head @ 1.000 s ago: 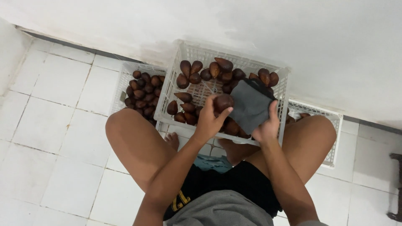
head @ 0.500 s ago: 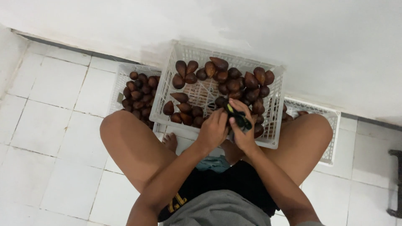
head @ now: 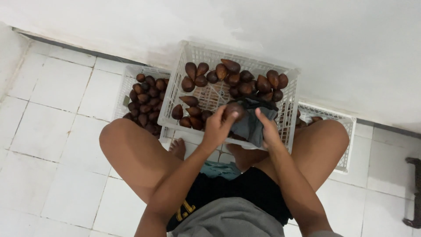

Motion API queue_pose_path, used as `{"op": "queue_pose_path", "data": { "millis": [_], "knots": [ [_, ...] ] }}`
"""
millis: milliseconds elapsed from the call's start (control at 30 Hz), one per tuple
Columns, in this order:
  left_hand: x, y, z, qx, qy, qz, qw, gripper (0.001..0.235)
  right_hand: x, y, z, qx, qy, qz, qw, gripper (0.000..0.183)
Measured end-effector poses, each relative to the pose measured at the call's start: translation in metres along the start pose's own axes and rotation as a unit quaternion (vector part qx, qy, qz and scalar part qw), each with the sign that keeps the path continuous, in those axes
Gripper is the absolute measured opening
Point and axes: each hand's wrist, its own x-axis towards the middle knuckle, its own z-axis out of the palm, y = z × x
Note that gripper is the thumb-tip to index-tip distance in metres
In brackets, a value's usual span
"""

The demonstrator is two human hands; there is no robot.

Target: The person sits cross-legged on the floor and wipes brown oval fruits with a gray cloth. They pick each fruit from a central white crate, wipe it, and place it into a side crate, repeating the process continuously.

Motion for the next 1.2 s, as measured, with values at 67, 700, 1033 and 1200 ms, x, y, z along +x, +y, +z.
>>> {"op": "queue_pose_path", "data": {
  "millis": [67,700,1033,1200],
  "knots": [
    [-0.001,0.008,-0.015,0.026,-0.027,0.005,0.999,0.065,0.006,0.014,-0.009,-0.045,-0.008,-0.021,0.999,0.098],
    [-0.009,0.092,-0.249,0.402,0.252,0.182,0.861,0.037,-0.055,0.123,0.166,0.080,-0.183,0.176,0.964,0.074],
    [0.005,-0.121,-0.351,0.466,-0.065,-0.248,0.847,0.049,-0.011,0.203,0.242,-0.036,-0.143,0.385,0.911,0.092],
    [0.009,-0.052,-0.371,0.383,-0.116,-0.247,0.882,0.069,0.062,0.279,0.273,0.012,-0.055,0.368,0.928,0.087]
  ]
}}
